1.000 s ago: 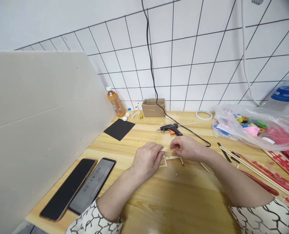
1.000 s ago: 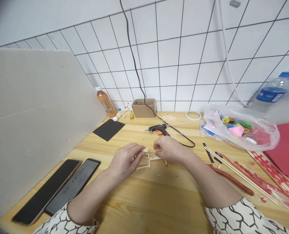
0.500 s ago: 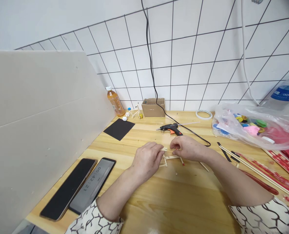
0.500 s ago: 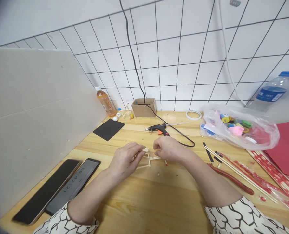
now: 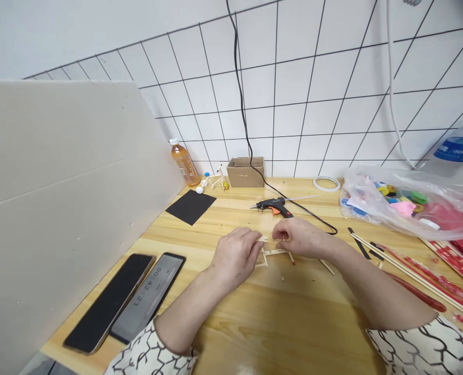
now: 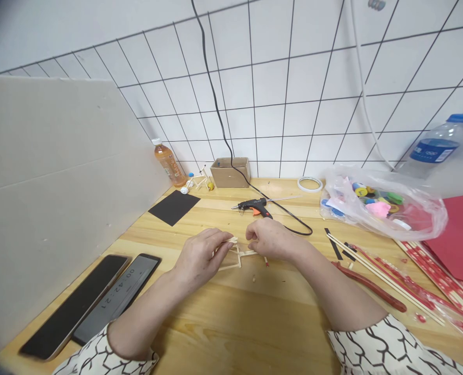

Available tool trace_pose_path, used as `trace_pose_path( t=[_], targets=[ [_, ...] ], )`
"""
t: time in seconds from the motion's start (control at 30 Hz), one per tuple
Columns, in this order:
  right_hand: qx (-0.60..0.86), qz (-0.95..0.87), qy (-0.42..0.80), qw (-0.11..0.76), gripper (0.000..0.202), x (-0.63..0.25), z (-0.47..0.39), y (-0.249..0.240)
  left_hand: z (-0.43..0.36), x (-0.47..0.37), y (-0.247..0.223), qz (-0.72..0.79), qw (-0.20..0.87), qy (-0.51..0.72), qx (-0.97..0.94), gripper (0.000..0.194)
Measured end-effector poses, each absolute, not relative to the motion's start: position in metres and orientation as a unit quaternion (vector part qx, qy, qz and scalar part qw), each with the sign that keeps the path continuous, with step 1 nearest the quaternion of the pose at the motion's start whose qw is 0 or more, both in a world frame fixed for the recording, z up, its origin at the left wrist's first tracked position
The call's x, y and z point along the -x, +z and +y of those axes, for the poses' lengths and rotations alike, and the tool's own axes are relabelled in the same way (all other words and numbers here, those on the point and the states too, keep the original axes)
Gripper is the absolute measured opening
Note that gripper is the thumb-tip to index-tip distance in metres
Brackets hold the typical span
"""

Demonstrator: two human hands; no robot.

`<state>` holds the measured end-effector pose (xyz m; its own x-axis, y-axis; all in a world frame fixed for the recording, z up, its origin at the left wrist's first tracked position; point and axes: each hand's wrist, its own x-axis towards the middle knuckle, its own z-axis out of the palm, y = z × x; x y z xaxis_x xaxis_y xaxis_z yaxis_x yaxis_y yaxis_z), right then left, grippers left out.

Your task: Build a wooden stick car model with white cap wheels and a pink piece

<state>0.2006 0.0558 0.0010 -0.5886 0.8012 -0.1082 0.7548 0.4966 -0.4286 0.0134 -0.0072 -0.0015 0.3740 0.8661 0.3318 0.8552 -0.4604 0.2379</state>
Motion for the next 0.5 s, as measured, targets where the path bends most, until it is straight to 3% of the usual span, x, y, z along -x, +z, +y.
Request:
trace_pose_path(
  t=[0.5],
  targets=[
    [0.451, -0.862, 0.23, 0.03, 0.011, -0.2004, 0.0577, -0.004, -0.0072, -0.0134, -0.0009, 0.519, 0.016, 0.205, -0.83, 0.019]
  ],
)
